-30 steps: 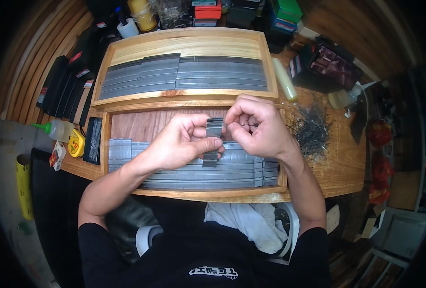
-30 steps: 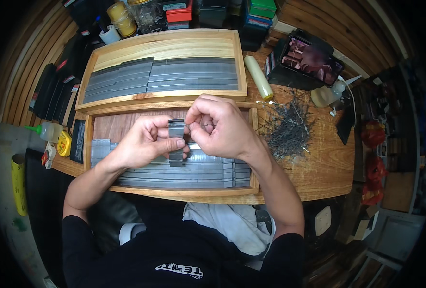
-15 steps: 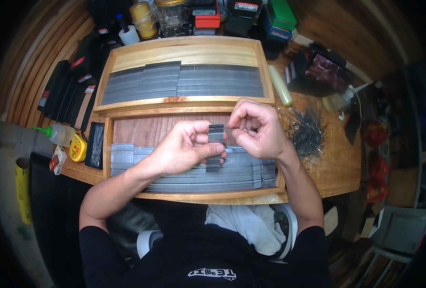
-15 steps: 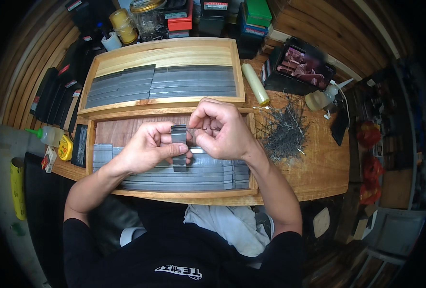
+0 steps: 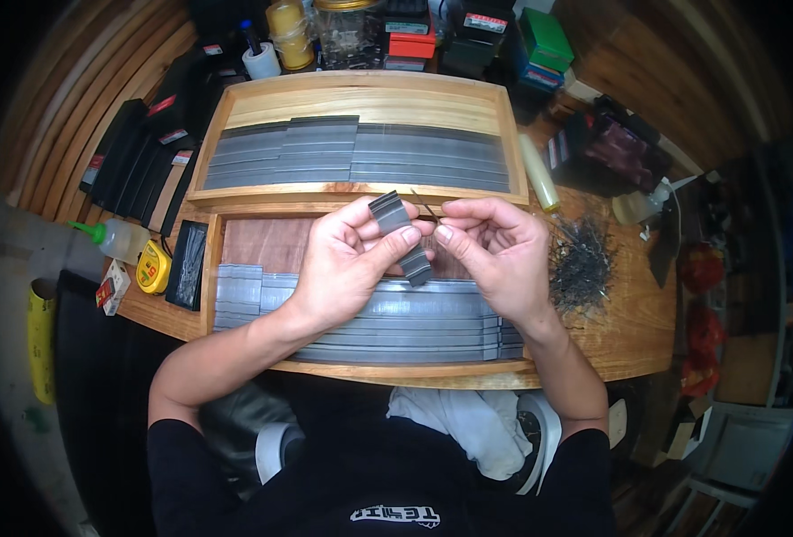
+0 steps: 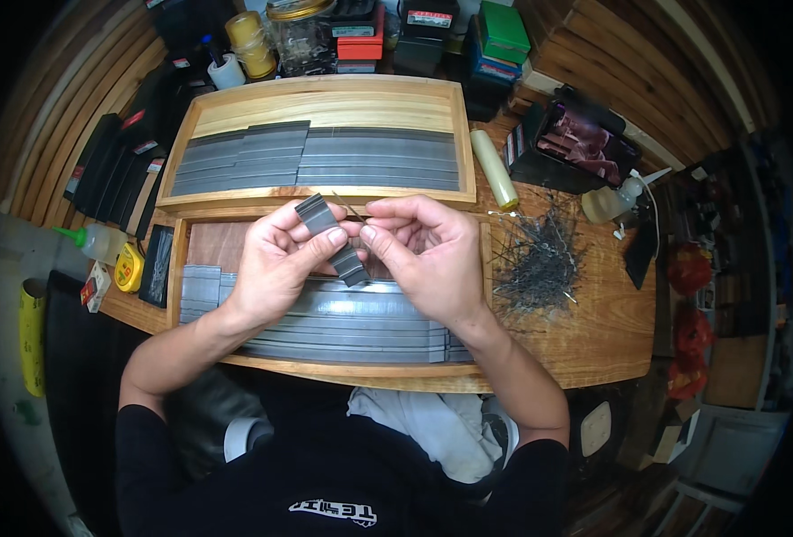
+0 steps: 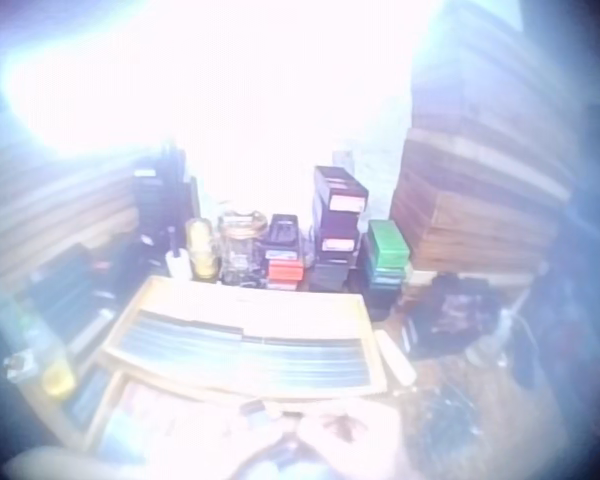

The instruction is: The person picks up small metal strips and pins from a wooden tray, aligns them by hand, and inserts the pins into the strips. The person repeats this process for several strips, placing the assembled pieces back into the tray.

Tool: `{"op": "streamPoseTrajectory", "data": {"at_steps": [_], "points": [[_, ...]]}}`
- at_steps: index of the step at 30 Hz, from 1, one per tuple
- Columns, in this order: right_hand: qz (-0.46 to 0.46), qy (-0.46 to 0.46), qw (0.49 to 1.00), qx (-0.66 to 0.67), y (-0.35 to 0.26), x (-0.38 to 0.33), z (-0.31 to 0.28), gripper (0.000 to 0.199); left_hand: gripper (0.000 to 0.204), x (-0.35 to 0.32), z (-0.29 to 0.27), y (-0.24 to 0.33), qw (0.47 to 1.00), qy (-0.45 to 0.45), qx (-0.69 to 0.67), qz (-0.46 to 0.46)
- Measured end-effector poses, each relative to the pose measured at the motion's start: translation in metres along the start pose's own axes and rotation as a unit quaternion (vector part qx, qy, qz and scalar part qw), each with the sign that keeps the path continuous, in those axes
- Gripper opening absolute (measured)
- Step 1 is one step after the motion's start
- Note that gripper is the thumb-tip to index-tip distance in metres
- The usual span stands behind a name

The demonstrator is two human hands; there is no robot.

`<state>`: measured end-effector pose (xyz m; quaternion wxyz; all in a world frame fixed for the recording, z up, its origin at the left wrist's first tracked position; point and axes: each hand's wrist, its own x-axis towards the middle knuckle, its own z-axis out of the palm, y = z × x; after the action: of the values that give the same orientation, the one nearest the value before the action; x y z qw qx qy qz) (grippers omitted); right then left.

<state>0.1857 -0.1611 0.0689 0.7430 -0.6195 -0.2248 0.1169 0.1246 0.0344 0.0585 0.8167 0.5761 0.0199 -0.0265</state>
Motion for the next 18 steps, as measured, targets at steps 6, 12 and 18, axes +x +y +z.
{"op": "streamPoseTrajectory", "data": {"at_steps": [6, 12, 18], "points": [[-0.022, 0.016, 0.997, -0.075, 0.011, -0.006, 0.008, 0.021, 0.028, 0.001, 0.001, -0.006, 1.0, 0.03, 0.008, -0.001], [-0.049, -0.011, 0.984, -0.172, 0.013, -0.008, 0.008, 0.018, 0.028, 0.002, -0.006, -0.008, 1.0, -0.004, 0.031, -0.002], [-0.11, -0.042, 0.97, -0.212, 0.014, -0.004, 0.004, 0.02, 0.028, 0.004, -0.009, -0.007, 0.999, 0.005, 0.028, -0.016]]}}
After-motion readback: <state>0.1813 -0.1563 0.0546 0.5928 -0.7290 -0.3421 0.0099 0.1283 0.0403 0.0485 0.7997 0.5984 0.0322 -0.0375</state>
